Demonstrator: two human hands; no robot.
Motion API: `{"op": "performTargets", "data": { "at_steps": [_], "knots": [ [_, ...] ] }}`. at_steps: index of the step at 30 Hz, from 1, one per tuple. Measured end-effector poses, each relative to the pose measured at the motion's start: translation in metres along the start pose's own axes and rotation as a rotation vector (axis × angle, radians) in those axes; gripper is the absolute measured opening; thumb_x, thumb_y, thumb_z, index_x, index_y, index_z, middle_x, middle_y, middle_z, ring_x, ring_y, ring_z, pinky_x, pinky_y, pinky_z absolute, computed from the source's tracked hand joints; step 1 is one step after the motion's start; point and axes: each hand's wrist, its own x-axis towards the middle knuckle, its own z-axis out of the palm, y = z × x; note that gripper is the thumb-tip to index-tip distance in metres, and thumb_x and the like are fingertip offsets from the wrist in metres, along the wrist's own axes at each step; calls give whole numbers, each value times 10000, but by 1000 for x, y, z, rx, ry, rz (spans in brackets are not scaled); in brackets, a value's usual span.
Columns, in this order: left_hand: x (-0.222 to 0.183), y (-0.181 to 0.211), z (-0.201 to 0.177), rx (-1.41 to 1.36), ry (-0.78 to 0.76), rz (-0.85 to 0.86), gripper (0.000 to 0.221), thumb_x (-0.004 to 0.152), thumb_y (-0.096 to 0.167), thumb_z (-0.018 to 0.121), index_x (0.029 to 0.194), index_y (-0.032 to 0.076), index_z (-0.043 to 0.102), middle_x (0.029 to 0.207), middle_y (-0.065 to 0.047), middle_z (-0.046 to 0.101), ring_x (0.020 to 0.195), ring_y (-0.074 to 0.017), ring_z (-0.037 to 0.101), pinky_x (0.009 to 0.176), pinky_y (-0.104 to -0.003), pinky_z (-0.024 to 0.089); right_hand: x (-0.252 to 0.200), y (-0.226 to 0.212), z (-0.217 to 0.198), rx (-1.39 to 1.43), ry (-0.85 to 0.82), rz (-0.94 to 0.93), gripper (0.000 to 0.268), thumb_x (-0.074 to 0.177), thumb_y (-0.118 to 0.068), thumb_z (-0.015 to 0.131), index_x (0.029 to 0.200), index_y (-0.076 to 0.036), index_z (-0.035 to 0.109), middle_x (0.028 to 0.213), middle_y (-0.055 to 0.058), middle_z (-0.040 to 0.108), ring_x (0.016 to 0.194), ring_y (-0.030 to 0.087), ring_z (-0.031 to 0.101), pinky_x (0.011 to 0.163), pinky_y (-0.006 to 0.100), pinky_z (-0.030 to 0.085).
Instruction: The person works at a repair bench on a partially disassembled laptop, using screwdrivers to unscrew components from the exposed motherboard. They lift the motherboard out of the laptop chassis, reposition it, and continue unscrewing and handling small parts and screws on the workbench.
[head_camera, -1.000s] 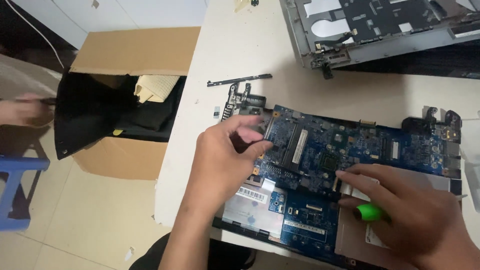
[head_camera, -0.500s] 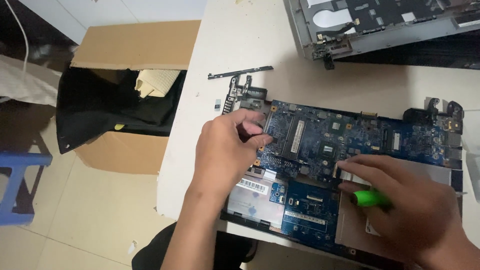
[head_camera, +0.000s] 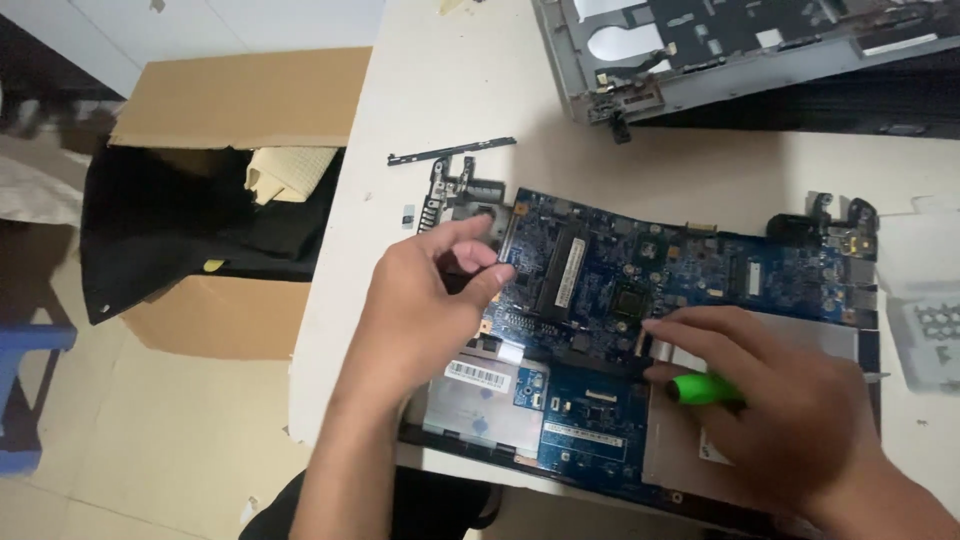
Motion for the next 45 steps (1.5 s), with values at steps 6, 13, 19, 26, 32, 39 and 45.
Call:
{"op": "performTargets", "data": {
  "at_steps": [6,13,19,26,32,39,45],
  "knots": [
    [-10,12,1,-203,-134,151,588,812,202,697,1383,128,580,1088,-18,656,855,-114,683,761,-269,589,5,-6,-4,10,100,-46,442,764,-296,796,1169,-148,701,1059,68,748,744,178,719,525,308,566],
    [-12,33,9,-559,89,10,615,751,76,713,1352,130,592,1117,-90,795,1027,-170,779,991,-373,588,10,-12,-18,102,146,-95,472,768,-380,772,1122,-78,688,1048,108,745,830,210,733,600,327,606],
    [-7,41,6,-664,121,-90,578,789,203,685,1352,92,615,919,-139,791,690,-171,706,649,-324,584,3,-5,-41,-16,155,281,521,811,-255,813,1290,-108,668,683,39,634,476,119,524,410,249,441],
    [-14,49,22,-414,-83,68,781,699,230,813,1423,90,558,479,112,566,891,-108,770,1084,-426,458,51,-45,-90,385,-172,840,638,793,-203,683,1407,-184,514,1115,-3,792,998,192,785,740,404,677],
    [-25,51,26,-299,-245,115,691,698,230,793,1353,109,611,710,3,768,703,-86,706,670,-242,534,61,-59,-93,507,-506,1089,264,888,-235,700,813,-83,903,740,38,869,734,128,706,725,267,486],
    [-27,22,-5,-87,72,143,438,880,364,599,1260,158,664,906,48,669,855,-70,592,790,-239,502,64,-65,-88,1013,-106,1531,225,924,-19,624,1096,80,731,1021,232,734,962,304,639,901,367,462],
    [-27,6,1,11,-6,-2,604,762,386,718,1318,177,610,1194,23,734,1021,-103,699,925,-258,549,26,-34,-35,1262,-59,1419,187,920,-76,683,1041,46,756,592,87,439,475,133,292,475,243,200]
  ]
}}
